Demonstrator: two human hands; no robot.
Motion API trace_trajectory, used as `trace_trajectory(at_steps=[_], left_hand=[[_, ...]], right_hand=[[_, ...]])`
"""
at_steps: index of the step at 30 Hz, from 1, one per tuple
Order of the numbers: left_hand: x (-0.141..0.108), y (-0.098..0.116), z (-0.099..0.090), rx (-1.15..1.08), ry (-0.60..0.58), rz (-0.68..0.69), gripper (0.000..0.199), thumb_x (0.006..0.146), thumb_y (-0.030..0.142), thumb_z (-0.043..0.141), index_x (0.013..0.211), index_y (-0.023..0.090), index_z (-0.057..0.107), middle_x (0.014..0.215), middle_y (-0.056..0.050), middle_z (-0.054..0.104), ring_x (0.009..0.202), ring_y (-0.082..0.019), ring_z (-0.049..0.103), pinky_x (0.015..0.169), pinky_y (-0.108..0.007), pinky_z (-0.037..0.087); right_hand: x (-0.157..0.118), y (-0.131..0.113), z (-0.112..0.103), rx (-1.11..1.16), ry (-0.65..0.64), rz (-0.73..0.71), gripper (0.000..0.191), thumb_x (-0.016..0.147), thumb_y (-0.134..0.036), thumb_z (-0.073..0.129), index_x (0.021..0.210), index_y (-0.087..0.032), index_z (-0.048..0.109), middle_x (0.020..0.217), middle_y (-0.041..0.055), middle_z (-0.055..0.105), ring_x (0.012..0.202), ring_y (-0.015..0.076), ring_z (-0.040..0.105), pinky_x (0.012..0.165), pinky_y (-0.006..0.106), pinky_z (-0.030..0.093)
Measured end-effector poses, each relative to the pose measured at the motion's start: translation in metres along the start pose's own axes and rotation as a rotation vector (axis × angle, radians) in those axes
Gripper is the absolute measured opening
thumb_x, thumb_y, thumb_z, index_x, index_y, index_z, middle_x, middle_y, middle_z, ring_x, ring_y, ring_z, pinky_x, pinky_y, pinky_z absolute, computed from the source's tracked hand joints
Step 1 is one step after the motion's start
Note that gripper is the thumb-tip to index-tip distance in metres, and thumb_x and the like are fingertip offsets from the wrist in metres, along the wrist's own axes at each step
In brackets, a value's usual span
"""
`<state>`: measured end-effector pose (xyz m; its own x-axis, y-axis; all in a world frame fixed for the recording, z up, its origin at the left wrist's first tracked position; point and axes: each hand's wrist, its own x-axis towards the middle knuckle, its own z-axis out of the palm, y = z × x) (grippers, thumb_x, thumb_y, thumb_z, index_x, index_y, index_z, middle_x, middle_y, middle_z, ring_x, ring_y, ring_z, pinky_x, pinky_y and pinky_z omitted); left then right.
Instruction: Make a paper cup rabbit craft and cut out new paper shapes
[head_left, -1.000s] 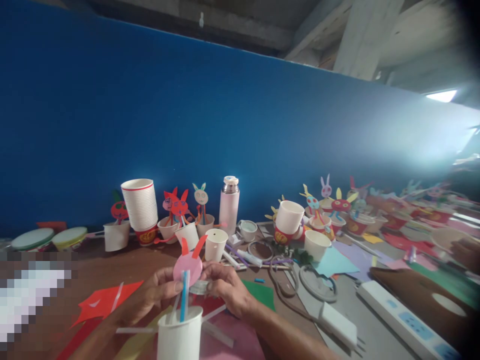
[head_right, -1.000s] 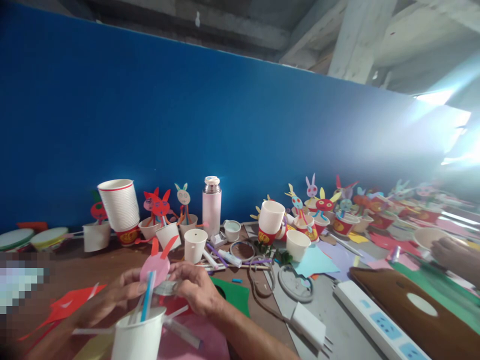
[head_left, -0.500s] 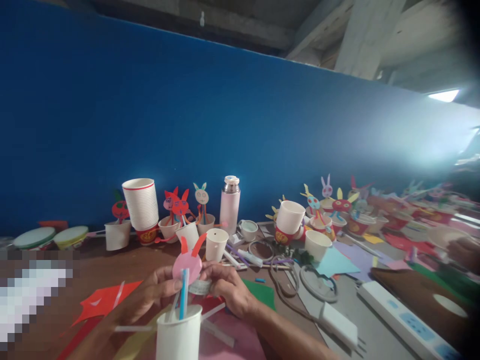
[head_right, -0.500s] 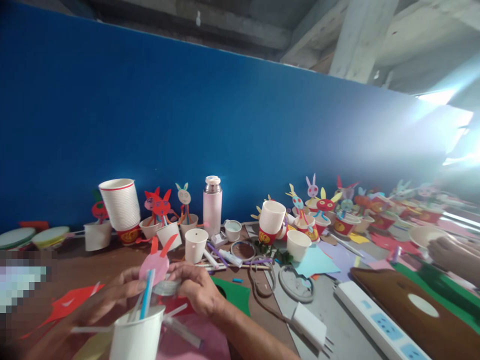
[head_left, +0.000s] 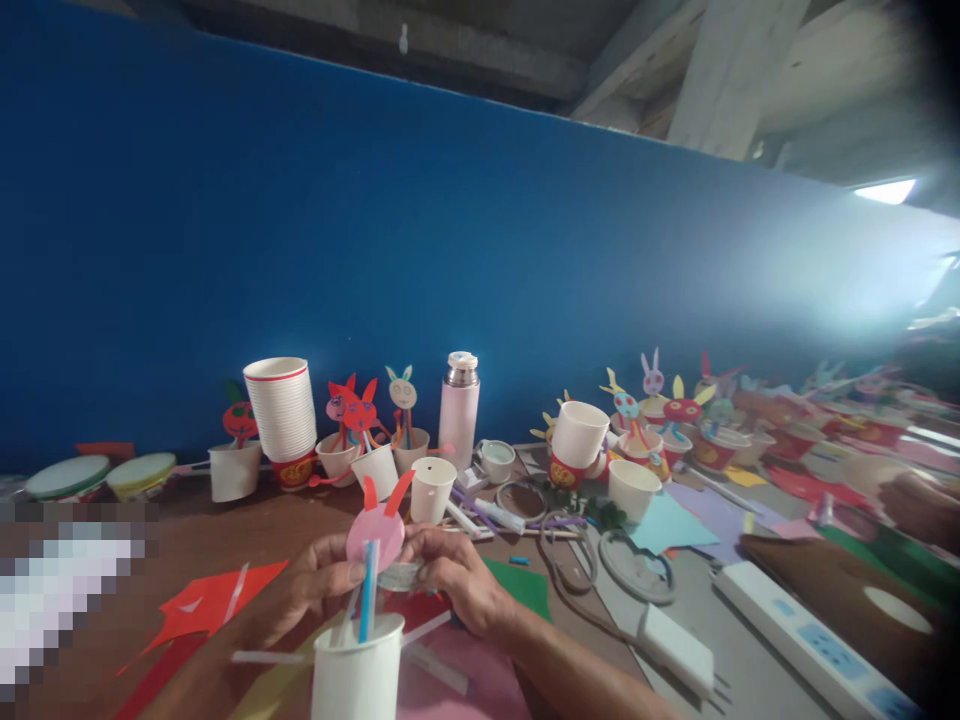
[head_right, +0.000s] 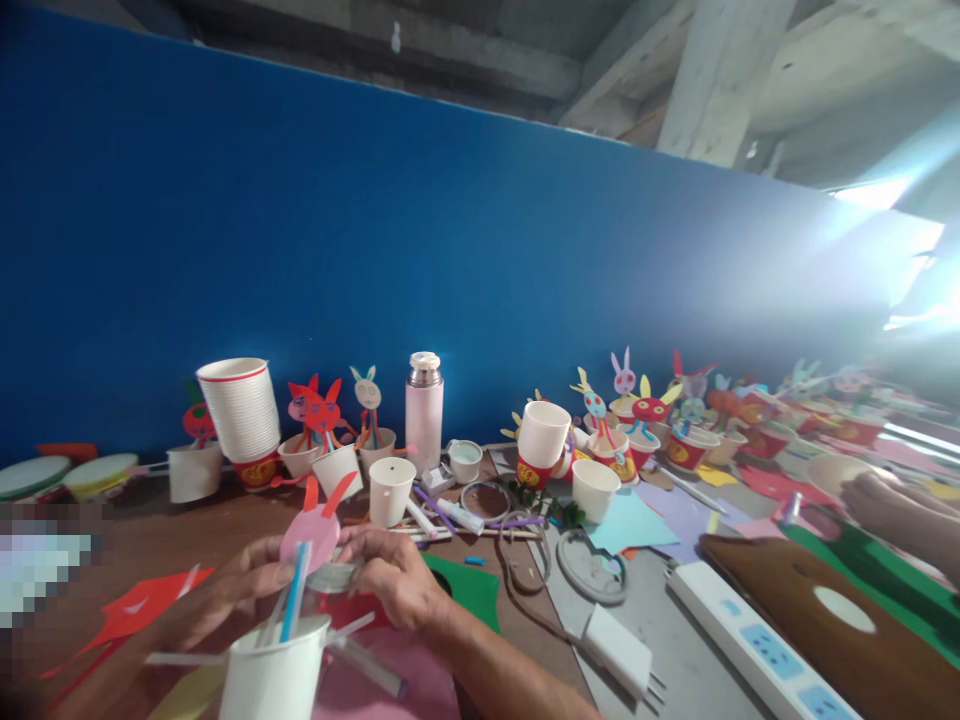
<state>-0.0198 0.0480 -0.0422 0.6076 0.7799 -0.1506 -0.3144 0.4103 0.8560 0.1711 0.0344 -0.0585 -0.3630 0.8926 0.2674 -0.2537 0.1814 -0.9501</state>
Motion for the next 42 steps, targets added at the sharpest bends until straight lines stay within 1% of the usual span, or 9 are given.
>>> trace_trajectory(at_steps=[5,8,12,17,24,30,35,39,42], left_hand=[[-0.001,0.002,0.006,-0.009,0.010,0.031,0.028,0.066,0.017,0.072,0.095,0.015,0.073,0.072,-0.008,0.075,0.065,-0.020,0.068,0.062,-0.026,0.049],[-0.001,0.002,0.008,-0.006,0.028,0.038,0.028,0.066,0.016,0.072,0.094,0.015,0.073,0.072,-0.009,0.075,0.068,-0.022,0.068,0.064,-0.029,0.051],[-0.001,0.001,0.009,-0.021,0.002,0.020,0.032,0.067,0.019,0.071,0.099,0.018,0.072,0.067,-0.004,0.074,0.060,-0.020,0.066,0.062,-0.032,0.051],[-0.002,0.001,0.008,-0.013,0.038,0.018,0.031,0.068,0.018,0.072,0.098,0.017,0.072,0.069,-0.004,0.075,0.061,-0.018,0.067,0.061,-0.025,0.050],[-0.003,0.001,0.005,-0.036,0.038,0.003,0.029,0.068,0.016,0.071,0.097,0.017,0.072,0.074,-0.007,0.076,0.065,-0.021,0.068,0.063,-0.028,0.050],[-0.002,-0.002,0.003,-0.052,0.018,-0.025,0.030,0.069,0.018,0.071,0.099,0.017,0.071,0.073,-0.008,0.075,0.063,-0.022,0.068,0.062,-0.031,0.051],[-0.001,0.000,0.003,-0.038,-0.014,-0.013,0.029,0.067,0.018,0.072,0.095,0.016,0.073,0.070,-0.008,0.075,0.059,-0.018,0.066,0.060,-0.027,0.050],[-0.002,0.002,0.007,-0.061,-0.022,-0.026,0.026,0.068,0.019,0.072,0.094,0.018,0.074,0.065,-0.006,0.074,0.054,-0.018,0.065,0.054,-0.026,0.048],[-0.003,0.003,0.009,-0.076,0.008,-0.013,0.027,0.068,0.017,0.071,0.094,0.018,0.073,0.068,-0.006,0.075,0.058,-0.019,0.067,0.056,-0.027,0.049]], right_hand=[[0.000,0.002,0.000,0.069,0.013,0.023,0.027,0.052,-0.012,0.045,0.070,-0.016,0.065,0.098,0.0041,0.061,0.093,0.0214,0.052,0.076,0.027,0.041],[0.000,-0.004,0.004,0.104,0.018,0.034,0.020,0.054,-0.014,0.049,0.068,-0.015,0.064,0.094,0.0044,0.061,0.089,0.0202,0.053,0.077,0.027,0.040],[0.000,-0.011,0.008,0.095,0.053,0.039,0.012,0.057,-0.018,0.056,0.067,-0.016,0.062,0.090,0.0038,0.060,0.081,0.0180,0.053,0.073,0.027,0.041],[-0.001,-0.011,0.007,0.069,0.032,0.013,0.017,0.053,-0.018,0.053,0.068,-0.016,0.061,0.093,0.0042,0.059,0.085,0.0201,0.052,0.074,0.028,0.041],[0.000,-0.004,0.004,0.077,0.013,0.012,0.021,0.055,-0.015,0.050,0.071,-0.016,0.064,0.093,0.0043,0.060,0.090,0.0205,0.052,0.077,0.027,0.040],[0.000,0.001,0.004,0.073,0.035,0.022,0.013,0.060,-0.018,0.052,0.067,-0.016,0.062,0.093,0.0035,0.060,0.082,0.0177,0.053,0.070,0.025,0.041],[-0.001,0.002,0.001,0.093,0.012,0.019,0.016,0.061,-0.018,0.049,0.067,-0.014,0.063,0.093,0.0049,0.060,0.075,0.0157,0.053,0.062,0.023,0.040],[0.000,0.004,0.001,0.114,0.018,0.001,0.016,0.064,-0.022,0.055,0.074,-0.015,0.065,0.099,0.0055,0.061,0.081,0.0173,0.054,0.069,0.025,0.041],[0.000,0.005,0.002,0.088,0.036,-0.009,0.013,0.062,-0.021,0.059,0.072,-0.016,0.064,0.095,0.0051,0.062,0.090,0.0205,0.054,0.078,0.028,0.041]])
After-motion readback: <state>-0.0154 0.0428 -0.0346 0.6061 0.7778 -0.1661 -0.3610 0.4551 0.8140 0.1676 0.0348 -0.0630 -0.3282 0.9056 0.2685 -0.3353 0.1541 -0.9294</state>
